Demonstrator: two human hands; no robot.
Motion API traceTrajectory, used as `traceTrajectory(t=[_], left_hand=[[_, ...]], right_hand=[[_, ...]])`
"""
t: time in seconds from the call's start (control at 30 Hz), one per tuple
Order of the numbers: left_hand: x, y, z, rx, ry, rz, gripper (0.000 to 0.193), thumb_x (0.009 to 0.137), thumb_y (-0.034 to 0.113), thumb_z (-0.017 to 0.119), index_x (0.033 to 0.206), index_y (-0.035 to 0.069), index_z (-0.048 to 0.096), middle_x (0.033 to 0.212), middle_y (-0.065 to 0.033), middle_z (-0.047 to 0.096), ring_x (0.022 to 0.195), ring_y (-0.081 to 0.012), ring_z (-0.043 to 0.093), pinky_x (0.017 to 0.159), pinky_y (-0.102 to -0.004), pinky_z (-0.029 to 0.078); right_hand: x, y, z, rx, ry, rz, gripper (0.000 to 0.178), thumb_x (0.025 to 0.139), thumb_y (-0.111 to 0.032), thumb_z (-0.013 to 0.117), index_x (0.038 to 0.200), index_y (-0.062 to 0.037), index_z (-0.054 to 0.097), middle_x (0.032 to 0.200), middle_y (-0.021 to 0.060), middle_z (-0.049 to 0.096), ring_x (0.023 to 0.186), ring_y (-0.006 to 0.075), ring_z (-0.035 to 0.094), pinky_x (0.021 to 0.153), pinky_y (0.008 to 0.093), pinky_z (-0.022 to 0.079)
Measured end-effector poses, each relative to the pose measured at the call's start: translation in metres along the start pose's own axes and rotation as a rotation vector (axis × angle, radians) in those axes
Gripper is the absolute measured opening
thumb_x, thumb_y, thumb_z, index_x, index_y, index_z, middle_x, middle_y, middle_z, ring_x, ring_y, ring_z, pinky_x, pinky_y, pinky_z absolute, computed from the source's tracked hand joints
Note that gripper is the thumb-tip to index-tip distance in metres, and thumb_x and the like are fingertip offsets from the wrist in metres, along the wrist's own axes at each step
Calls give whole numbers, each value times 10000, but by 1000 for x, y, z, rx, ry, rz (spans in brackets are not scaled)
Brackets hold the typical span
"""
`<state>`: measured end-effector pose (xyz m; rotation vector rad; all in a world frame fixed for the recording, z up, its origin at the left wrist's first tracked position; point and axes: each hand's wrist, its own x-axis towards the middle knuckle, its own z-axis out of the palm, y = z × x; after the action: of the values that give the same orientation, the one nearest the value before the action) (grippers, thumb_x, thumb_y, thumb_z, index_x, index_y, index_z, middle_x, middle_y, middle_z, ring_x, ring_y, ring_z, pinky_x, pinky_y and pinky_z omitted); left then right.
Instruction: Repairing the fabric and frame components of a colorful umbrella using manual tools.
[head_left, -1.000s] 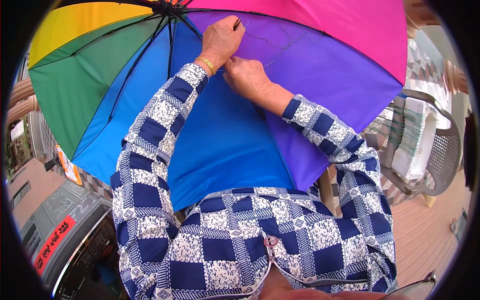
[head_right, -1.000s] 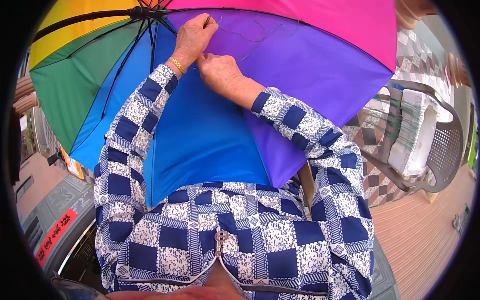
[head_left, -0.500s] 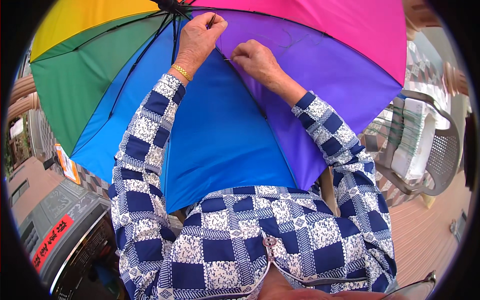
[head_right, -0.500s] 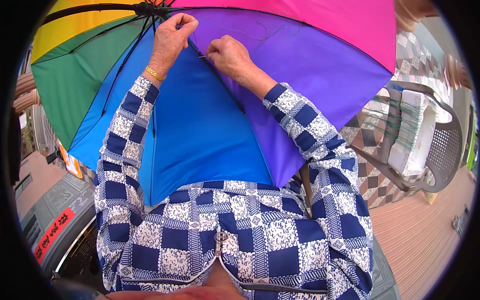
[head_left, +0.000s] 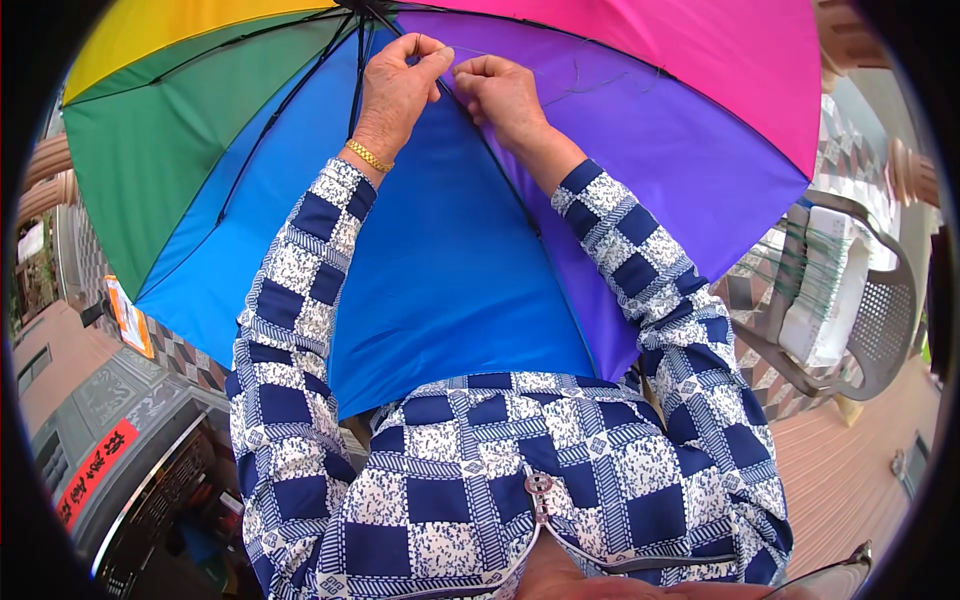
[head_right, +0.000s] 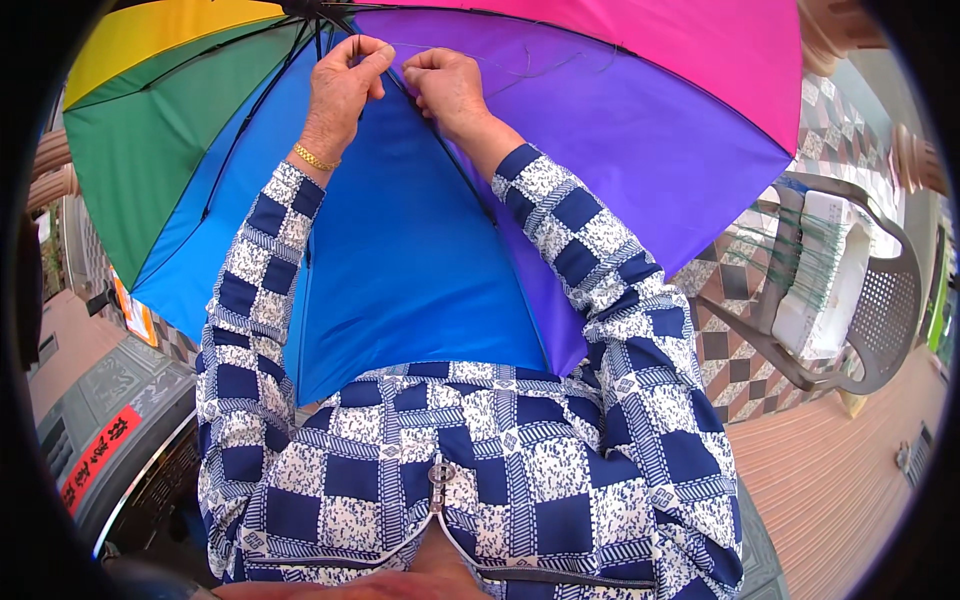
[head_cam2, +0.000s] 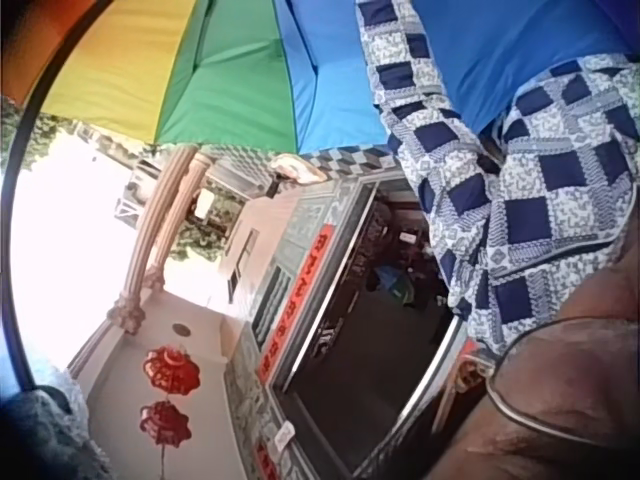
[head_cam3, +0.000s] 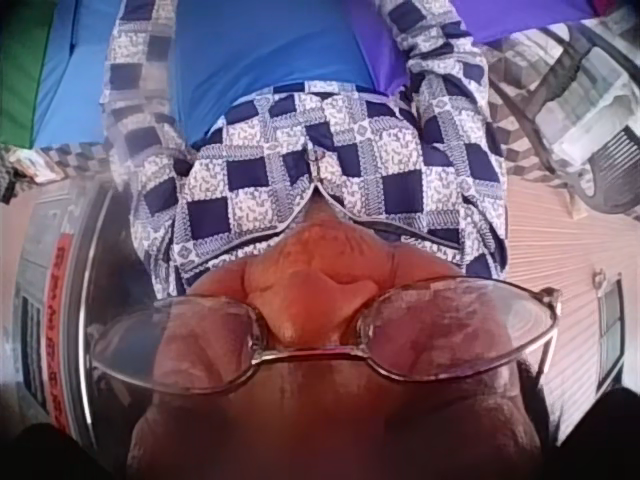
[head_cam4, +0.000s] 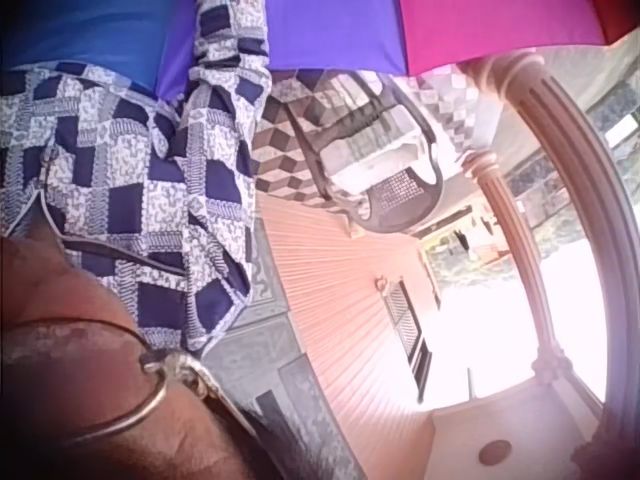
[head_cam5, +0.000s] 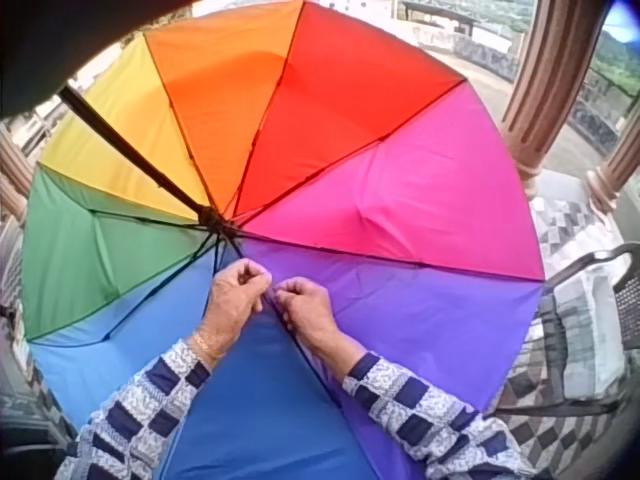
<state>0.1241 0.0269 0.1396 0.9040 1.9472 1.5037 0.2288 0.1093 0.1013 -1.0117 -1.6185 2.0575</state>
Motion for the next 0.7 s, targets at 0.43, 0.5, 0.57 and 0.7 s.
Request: traceTrajectory(t=[0.43,0.5,0.57,0.7], left_hand=[[-12,-35,-6,107,44,-142,227,815,224,647,690,66,542,600,28,504,484,-52,405,456,-227,357],[-11,-44,-13,161,34,-114,259,806,243,647,657,64,534,591,19,509,491,-62,412,465,-245,371],[-4,-38,-11,219,-21,-188,286,781,238,663,619,64,504,583,18,499,506,-68,412,481,-254,374],[-5,-51,-21,263,-11,-251,279,748,216,676,611,67,484,575,15,489,522,-81,426,498,-267,384]], right_hand=[[-15,-45,-178,684,-59,-28,60,916,-118,509,914,-58,501,756,55,520,689,167,523,659,332,492],[-9,-66,-249,910,-5,-187,101,905,-57,483,824,3,475,704,79,484,666,219,499,798,435,487],[-16,-110,-333,968,278,-360,149,909,-53,400,809,40,461,696,126,493,718,289,527,904,546,417],[-37,-186,-425,-82,978,-682,188,909,-117,448,840,32,540,850,178,588,916,318,569,965,460,408]])
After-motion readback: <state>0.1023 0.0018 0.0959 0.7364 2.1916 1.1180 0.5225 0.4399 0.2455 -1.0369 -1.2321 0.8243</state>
